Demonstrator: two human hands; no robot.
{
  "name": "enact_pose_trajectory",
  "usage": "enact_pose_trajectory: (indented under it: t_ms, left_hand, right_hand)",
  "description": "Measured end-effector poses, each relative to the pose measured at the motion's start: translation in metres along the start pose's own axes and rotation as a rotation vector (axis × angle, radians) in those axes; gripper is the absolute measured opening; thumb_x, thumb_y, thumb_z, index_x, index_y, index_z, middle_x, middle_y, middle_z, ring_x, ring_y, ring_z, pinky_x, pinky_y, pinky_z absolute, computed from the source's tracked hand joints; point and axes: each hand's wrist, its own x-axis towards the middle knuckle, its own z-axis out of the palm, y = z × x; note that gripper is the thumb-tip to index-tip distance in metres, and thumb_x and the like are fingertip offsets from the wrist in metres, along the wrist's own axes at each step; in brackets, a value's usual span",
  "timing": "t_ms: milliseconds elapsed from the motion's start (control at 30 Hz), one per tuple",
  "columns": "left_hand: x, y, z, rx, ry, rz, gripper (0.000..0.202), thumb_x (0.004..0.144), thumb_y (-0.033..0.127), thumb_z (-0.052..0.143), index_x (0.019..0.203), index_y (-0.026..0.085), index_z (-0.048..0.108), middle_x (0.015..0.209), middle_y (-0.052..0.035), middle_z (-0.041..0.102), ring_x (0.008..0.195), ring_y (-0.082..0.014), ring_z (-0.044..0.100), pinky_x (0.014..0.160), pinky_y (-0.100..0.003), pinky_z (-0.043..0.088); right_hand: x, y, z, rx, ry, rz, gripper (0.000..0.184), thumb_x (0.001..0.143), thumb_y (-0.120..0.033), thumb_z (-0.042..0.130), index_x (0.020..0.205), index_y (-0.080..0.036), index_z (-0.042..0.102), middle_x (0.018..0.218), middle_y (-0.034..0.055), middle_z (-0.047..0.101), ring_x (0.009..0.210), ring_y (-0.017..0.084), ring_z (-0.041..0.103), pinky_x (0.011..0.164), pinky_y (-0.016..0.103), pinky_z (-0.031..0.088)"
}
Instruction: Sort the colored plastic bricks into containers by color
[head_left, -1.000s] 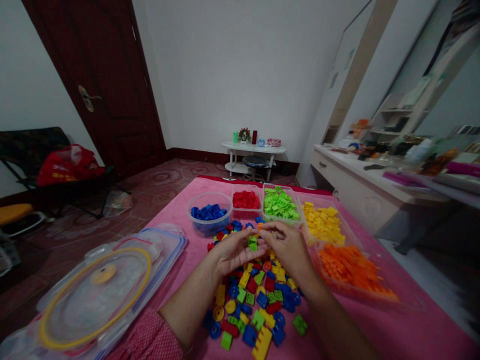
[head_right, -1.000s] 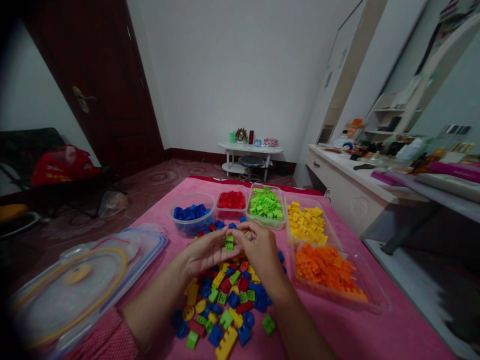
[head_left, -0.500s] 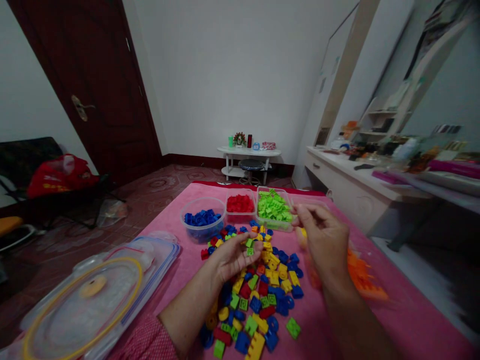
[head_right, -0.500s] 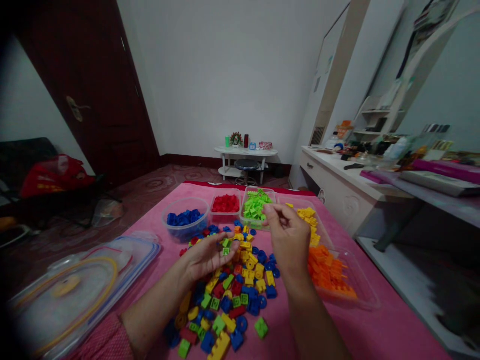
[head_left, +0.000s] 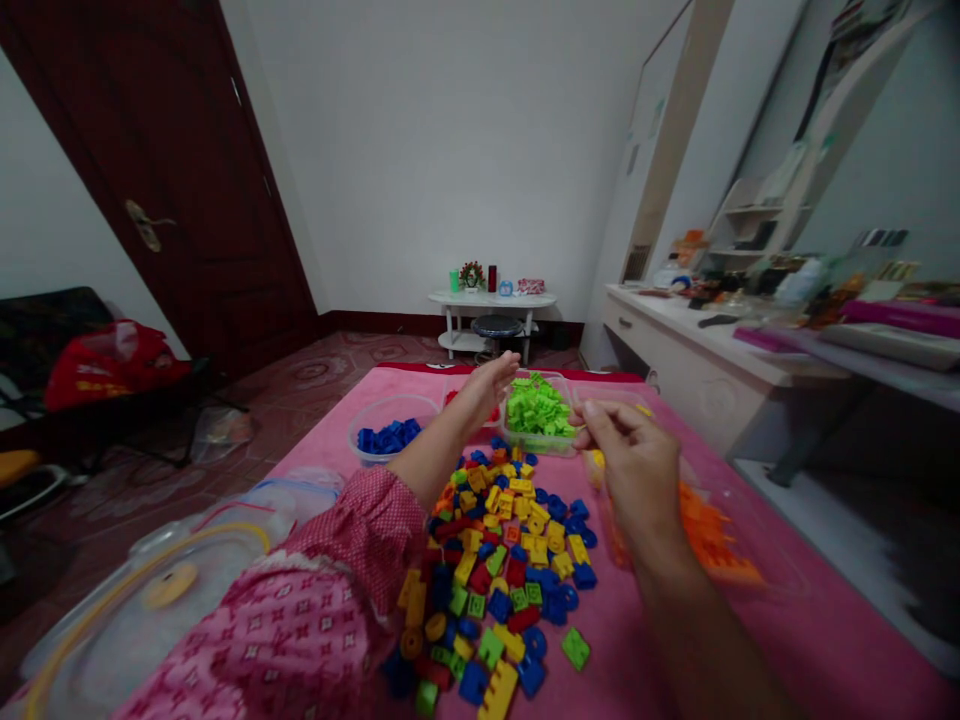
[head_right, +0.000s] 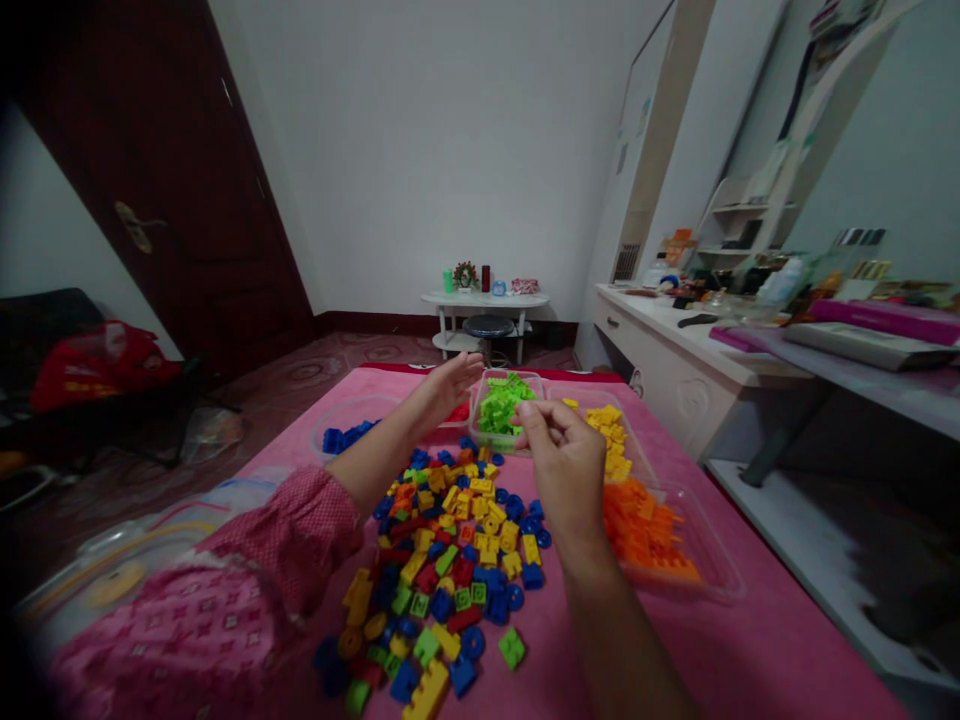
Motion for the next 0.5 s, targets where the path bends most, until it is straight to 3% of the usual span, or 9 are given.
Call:
enact_pose_trajectory:
  t_ms: [100,167,233,367,500]
  left_hand:
    - [-0.028,-0.016,-0.025,0.290,0.020,0.020,0.035,0.080,0.036,0.056,0.108,0.015,0.062,0.110,-0.0111,0.064,0.095,-0.0200,0.061,0.085,-0.031,0.045]
    - [-0.052,-0.026,-0.041,0.626,0.037,0.025,0.030,0.078,0.031,0.056,0.098,0.011,0.065,0.091,-0.0099,0.068,0.082,-0.0191,0.062,0.079,-0.030,0.046]
    - [-0.076,-0.033,-0.052,1.013,0.052,0.008,0.025,0.077,0.031,0.056,0.090,0.014,0.069,0.085,-0.0078,0.069,0.083,-0.0205,0.060,0.080,-0.030,0.043]
    - [-0.107,-0.040,-0.053,1.388,0.160,-0.036,0.025,0.078,0.037,0.056,0.090,0.019,0.070,0.094,-0.0094,0.066,0.093,-0.0232,0.059,0.080,-0.029,0.041]
    - [-0.113,-0.043,-0.048,1.565,0.127,-0.096,0.028,0.086,0.033,0.045,0.084,0.019,0.070,0.098,-0.0095,0.062,0.087,-0.0194,0.060,0.076,-0.027,0.043]
  right_hand:
    - [-0.007,0.007,0.011,-0.036,-0.131,0.019,0.020,0.081,-0.032,0.057,0.074,-0.015,0.064,0.061,0.0001,0.061,0.052,0.011,0.056,0.051,0.021,0.044]
    - [-0.013,0.014,0.020,-0.081,-0.242,0.010,0.019,0.081,-0.031,0.055,0.074,-0.015,0.063,0.063,0.0004,0.061,0.054,0.012,0.056,0.053,0.022,0.043]
    - [-0.020,0.022,0.028,-0.150,-0.323,-0.030,0.018,0.083,-0.029,0.053,0.075,-0.016,0.063,0.066,0.0010,0.062,0.058,0.012,0.056,0.055,0.021,0.042]
    - [-0.026,0.032,0.034,-0.280,-0.412,-0.122,0.021,0.085,-0.027,0.050,0.073,-0.017,0.063,0.068,0.0008,0.061,0.062,0.012,0.054,0.056,0.021,0.039]
    - [-0.027,0.038,0.035,-0.357,-0.477,-0.150,0.022,0.084,-0.027,0.050,0.071,-0.017,0.064,0.065,0.0003,0.060,0.059,0.012,0.051,0.054,0.021,0.036]
